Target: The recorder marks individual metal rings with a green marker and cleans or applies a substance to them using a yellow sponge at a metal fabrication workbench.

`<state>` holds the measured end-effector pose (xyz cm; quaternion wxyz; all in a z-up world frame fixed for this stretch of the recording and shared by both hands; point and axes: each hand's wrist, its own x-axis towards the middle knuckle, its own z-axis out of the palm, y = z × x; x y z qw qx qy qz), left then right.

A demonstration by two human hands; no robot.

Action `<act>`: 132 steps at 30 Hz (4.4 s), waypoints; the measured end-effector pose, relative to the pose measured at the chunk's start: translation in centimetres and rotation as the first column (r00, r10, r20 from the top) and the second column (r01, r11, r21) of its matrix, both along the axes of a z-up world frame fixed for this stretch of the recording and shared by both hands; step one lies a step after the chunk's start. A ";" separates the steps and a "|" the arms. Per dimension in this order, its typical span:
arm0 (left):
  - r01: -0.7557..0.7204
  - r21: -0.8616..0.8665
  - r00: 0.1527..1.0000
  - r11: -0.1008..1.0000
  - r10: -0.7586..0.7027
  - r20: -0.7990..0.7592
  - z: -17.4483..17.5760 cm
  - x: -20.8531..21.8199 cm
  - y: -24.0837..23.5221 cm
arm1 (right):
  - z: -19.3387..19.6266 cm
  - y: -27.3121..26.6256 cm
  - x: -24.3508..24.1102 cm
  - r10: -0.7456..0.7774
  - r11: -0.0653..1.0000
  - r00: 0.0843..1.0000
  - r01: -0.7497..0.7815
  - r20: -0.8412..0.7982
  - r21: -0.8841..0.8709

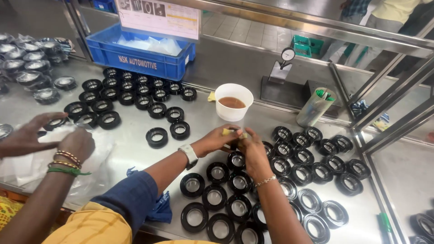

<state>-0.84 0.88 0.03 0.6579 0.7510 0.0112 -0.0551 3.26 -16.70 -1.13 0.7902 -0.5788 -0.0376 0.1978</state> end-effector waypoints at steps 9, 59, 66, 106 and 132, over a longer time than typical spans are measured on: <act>-0.295 0.811 0.953 0.506 0.093 0.288 -3.2 0.5 6.9 | -5.3 -1.5 3.4 -0.206 0.977 0.962 0.211 -0.181 0.011; 0.008 -0.166 0.999 0.986 -0.013 -0.031 0.1 0.6 -0.4 | 0.2 -0.1 1.3 0.043 0.997 0.999 -0.042 0.016 -0.059; -0.318 0.833 0.937 0.452 0.015 0.349 -4.3 1.4 5.6 | -4.0 -3.8 11.0 -0.236 0.943 0.970 0.214 -0.062 -0.256; 0.081 0.283 0.946 0.956 -0.163 0.281 -3.9 8.5 -3.9 | -6.0 -7.0 9.0 -0.370 0.921 0.929 0.370 0.029 -0.123; -0.157 0.506 0.945 0.848 -0.020 0.327 -2.5 3.0 1.6 | -2.5 -4.2 6.2 -0.234 0.953 0.972 0.230 0.004 -0.199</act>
